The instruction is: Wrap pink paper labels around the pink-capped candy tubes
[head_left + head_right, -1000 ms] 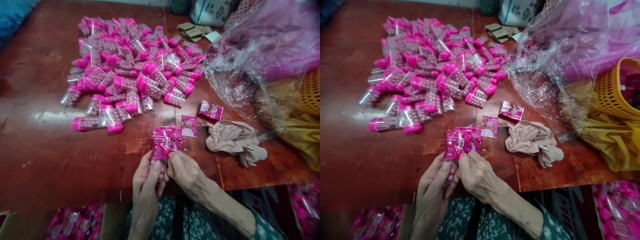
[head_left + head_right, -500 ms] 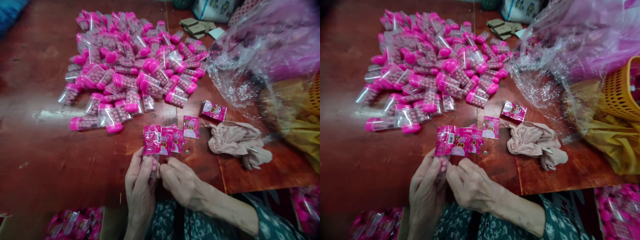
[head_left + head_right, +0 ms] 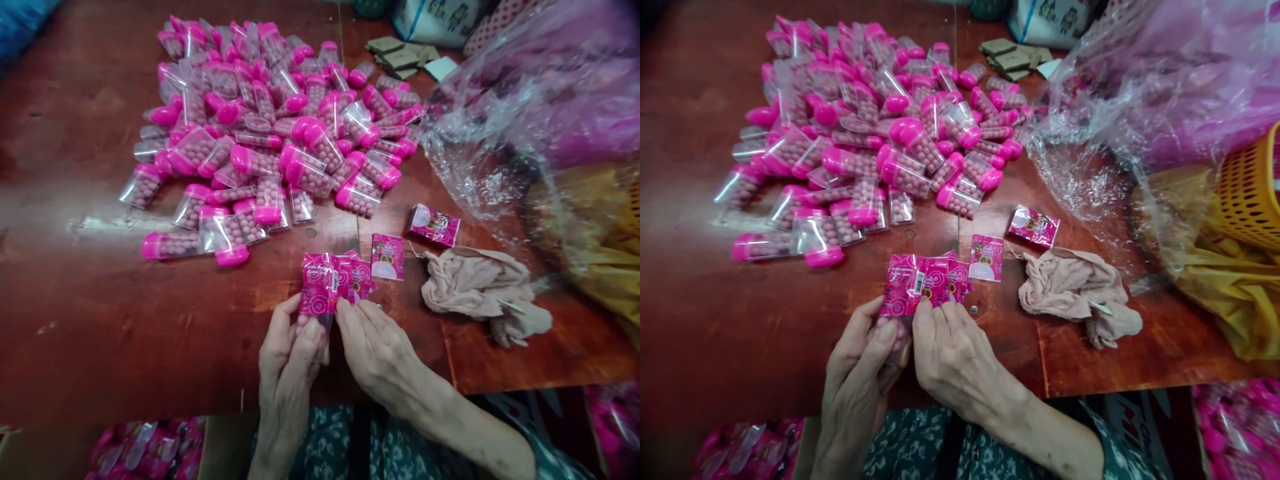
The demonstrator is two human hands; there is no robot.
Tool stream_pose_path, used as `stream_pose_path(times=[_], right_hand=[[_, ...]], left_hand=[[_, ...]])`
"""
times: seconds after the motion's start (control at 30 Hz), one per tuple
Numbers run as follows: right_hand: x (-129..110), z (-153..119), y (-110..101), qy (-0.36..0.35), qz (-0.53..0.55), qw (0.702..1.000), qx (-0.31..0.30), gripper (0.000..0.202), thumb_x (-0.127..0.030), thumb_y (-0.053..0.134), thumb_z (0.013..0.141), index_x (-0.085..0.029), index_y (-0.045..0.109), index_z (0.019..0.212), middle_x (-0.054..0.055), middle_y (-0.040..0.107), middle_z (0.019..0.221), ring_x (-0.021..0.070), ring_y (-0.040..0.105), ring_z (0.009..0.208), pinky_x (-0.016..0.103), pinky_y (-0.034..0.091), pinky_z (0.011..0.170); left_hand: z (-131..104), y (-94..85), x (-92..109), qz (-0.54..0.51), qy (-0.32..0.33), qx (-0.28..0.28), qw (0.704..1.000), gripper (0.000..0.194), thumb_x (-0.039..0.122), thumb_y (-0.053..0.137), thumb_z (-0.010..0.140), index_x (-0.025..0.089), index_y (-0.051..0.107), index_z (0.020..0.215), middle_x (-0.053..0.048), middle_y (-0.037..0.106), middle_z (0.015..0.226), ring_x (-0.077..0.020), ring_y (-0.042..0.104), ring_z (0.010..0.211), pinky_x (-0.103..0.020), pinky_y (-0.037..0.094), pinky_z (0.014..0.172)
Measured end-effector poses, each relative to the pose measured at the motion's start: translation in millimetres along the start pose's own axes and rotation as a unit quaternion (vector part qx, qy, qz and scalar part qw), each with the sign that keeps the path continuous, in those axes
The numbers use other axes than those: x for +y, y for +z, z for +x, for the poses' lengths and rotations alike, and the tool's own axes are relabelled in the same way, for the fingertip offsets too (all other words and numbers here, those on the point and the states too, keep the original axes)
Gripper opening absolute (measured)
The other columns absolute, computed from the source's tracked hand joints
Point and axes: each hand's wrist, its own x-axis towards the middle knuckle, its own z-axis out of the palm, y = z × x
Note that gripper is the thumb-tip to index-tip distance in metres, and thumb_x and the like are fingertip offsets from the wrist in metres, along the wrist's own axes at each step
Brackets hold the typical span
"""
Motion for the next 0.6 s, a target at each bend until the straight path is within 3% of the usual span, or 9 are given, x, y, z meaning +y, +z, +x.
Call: stream_pose_path(times=[0.2,0.33,0.43,0.6], right_hand=[[7.1,3.6,4.2,-0.052,-0.002,0.998,-0.024,0.022,0.000,0.037,0.081,-0.006,0.057,0.086,0.012,0.059,0.075,0.0212,0.054,0.067,0.033,0.047,0.058],[12.4,7.9,8.6,-0.044,0.001,0.999,-0.029,0.019,-0.001,0.040,0.080,-0.014,0.053,0.073,0.004,0.050,0.064,0.0176,0.047,0.057,0.031,0.043,0.053],[16.0,12.4,7.3,-0.025,-0.012,0.999,-0.027,0.021,-0.001,0.041,0.082,-0.015,0.052,0.070,0.003,0.049,0.061,0.0169,0.046,0.054,0.031,0.041,0.050],[18.4,13.9,3.6,0.015,0.037,0.999,0.007,0.028,-0.002,0.033,0.087,-0.012,0.056,0.074,0.005,0.057,0.063,0.0181,0.052,0.056,0.032,0.046,0.054]], left_hand=[[3.1,-6.3,-0.2,0.013,0.017,-0.020,1.000,0.031,0.023,0.064,0.075,0.020,0.055,0.104,0.006,0.044,0.060,-0.0047,0.041,0.047,-0.014,0.034,0.042],[6.0,-8.3,0.4,-0.004,-0.026,-0.093,0.995,0.029,0.029,0.055,0.082,0.020,0.049,0.109,0.006,0.049,0.058,-0.0038,0.035,0.034,-0.015,0.027,0.032],[8.0,-8.4,0.8,-0.004,-0.077,-0.134,0.988,0.019,0.032,0.047,0.086,0.018,0.050,0.099,0.004,0.052,0.055,-0.0044,0.033,0.032,-0.016,0.026,0.030],[10.4,-9.9,2.5,-0.045,-0.105,-0.111,0.987,0.014,0.029,0.048,0.086,0.018,0.047,0.077,0.005,0.050,0.052,-0.0018,0.025,0.031,-0.013,0.021,0.029]])
